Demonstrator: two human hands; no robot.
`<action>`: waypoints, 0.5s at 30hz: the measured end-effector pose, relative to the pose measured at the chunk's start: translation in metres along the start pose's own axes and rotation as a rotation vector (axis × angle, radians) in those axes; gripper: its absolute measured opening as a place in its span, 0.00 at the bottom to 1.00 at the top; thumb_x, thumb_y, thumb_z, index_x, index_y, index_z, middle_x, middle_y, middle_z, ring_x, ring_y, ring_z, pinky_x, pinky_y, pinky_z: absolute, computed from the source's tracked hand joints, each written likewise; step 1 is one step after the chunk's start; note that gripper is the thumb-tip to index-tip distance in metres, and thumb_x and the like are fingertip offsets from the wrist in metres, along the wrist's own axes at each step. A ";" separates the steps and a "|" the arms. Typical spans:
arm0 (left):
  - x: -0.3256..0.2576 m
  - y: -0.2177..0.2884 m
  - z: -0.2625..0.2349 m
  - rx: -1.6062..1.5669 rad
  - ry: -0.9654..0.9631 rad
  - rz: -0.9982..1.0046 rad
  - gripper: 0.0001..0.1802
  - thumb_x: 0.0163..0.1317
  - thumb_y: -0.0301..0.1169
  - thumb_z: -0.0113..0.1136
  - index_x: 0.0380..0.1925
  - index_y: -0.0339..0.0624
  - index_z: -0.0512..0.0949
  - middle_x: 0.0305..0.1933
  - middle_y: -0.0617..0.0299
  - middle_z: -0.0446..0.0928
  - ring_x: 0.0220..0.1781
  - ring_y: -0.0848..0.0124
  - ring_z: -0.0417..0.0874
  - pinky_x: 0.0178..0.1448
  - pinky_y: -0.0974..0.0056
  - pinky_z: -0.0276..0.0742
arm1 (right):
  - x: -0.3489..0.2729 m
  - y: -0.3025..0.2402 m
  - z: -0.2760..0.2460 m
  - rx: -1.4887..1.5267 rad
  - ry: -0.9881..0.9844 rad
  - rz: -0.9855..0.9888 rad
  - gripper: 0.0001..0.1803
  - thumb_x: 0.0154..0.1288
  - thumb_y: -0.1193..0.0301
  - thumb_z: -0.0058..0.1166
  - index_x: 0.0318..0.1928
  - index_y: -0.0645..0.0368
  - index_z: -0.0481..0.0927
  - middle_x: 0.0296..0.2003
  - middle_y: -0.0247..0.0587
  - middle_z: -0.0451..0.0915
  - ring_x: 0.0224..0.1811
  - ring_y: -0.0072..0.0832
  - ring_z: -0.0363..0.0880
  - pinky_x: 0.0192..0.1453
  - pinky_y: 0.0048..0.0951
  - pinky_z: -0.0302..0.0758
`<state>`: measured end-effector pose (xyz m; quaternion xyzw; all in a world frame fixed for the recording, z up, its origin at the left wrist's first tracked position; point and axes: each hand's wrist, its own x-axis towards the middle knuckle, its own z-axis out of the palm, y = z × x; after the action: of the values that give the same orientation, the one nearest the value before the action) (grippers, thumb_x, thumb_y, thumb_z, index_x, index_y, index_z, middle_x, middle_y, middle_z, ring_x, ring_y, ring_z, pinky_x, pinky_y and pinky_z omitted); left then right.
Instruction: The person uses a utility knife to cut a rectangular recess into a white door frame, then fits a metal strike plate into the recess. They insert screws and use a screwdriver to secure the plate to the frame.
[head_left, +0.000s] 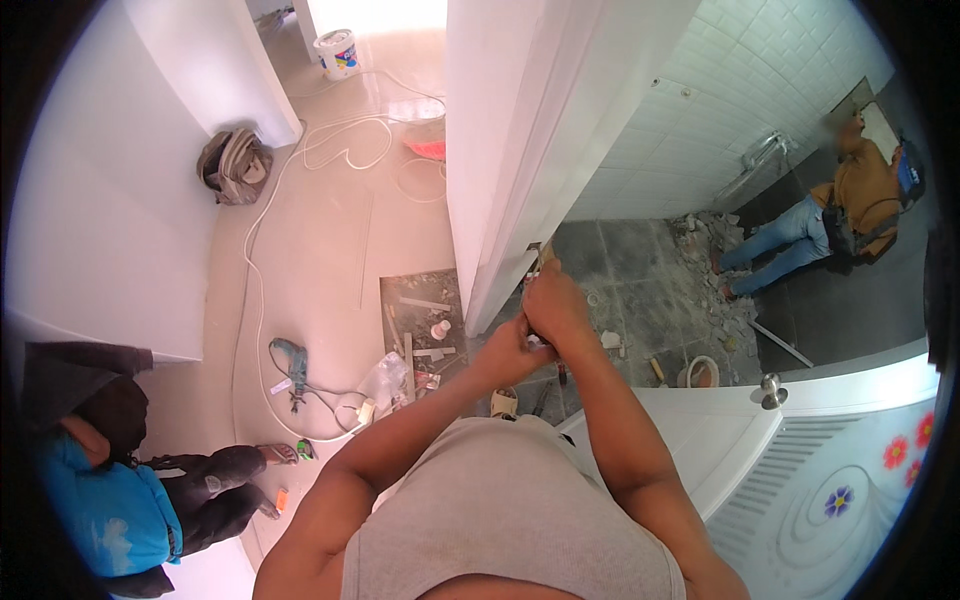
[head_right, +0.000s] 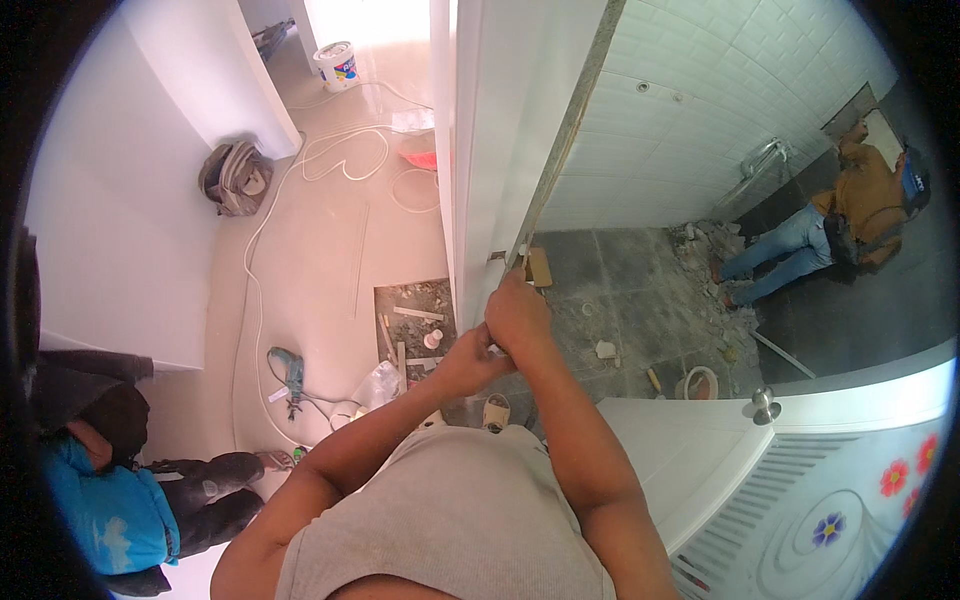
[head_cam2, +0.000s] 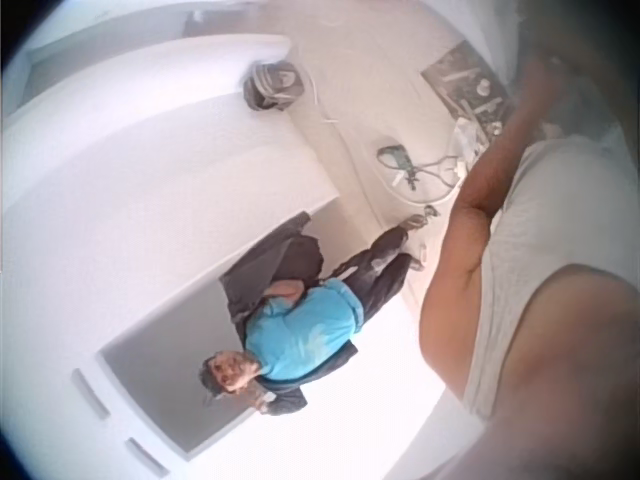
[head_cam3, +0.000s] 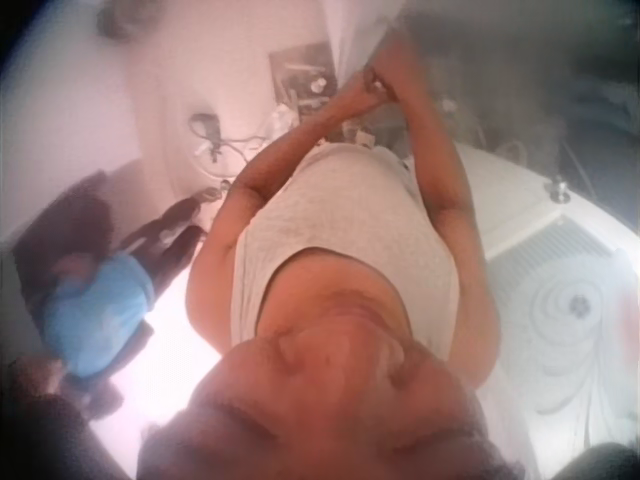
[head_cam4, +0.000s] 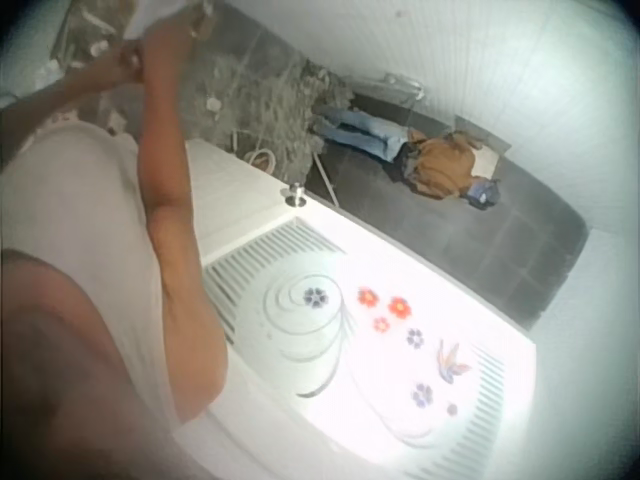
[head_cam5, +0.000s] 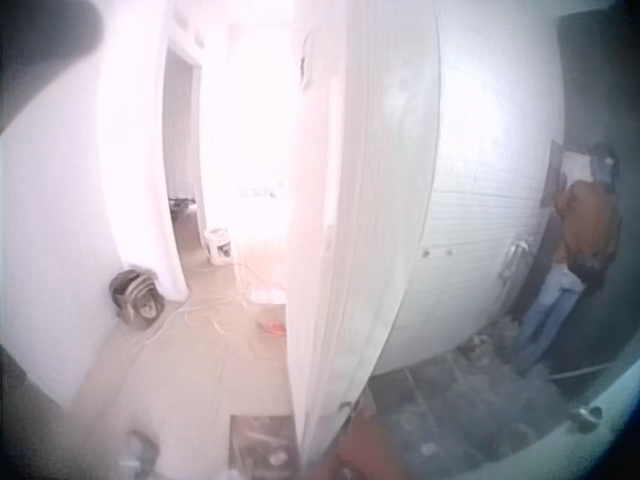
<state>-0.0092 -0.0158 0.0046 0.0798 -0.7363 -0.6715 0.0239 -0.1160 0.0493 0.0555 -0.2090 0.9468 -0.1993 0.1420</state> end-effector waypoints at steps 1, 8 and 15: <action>0.002 0.002 0.000 0.003 0.000 0.013 0.33 0.54 0.38 0.75 0.56 0.32 0.74 0.51 0.48 0.84 0.54 0.57 0.85 0.58 0.56 0.77 | 0.000 -0.001 -0.002 0.016 0.000 -0.004 0.16 0.70 0.70 0.45 0.49 0.72 0.71 0.43 0.73 0.82 0.46 0.65 0.83 0.53 0.58 0.78; -0.001 0.014 -0.003 0.044 0.008 -0.047 0.29 0.56 0.38 0.72 0.53 0.31 0.76 0.50 0.49 0.84 0.53 0.60 0.85 0.61 0.57 0.76 | 0.011 0.004 0.005 0.023 -0.028 -0.039 0.16 0.68 0.72 0.45 0.49 0.73 0.72 0.42 0.72 0.83 0.48 0.64 0.84 0.54 0.57 0.79; -0.001 0.021 -0.002 0.070 0.006 -0.062 0.27 0.56 0.36 0.73 0.51 0.30 0.77 0.50 0.49 0.85 0.52 0.61 0.85 0.61 0.56 0.76 | 0.021 0.013 0.011 0.032 -0.059 -0.086 0.14 0.67 0.73 0.45 0.48 0.72 0.73 0.43 0.70 0.84 0.48 0.62 0.84 0.54 0.55 0.80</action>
<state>-0.0101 -0.0159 0.0254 0.1052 -0.7564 -0.6455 0.0023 -0.1348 0.0474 0.0362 -0.2529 0.9291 -0.2138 0.1645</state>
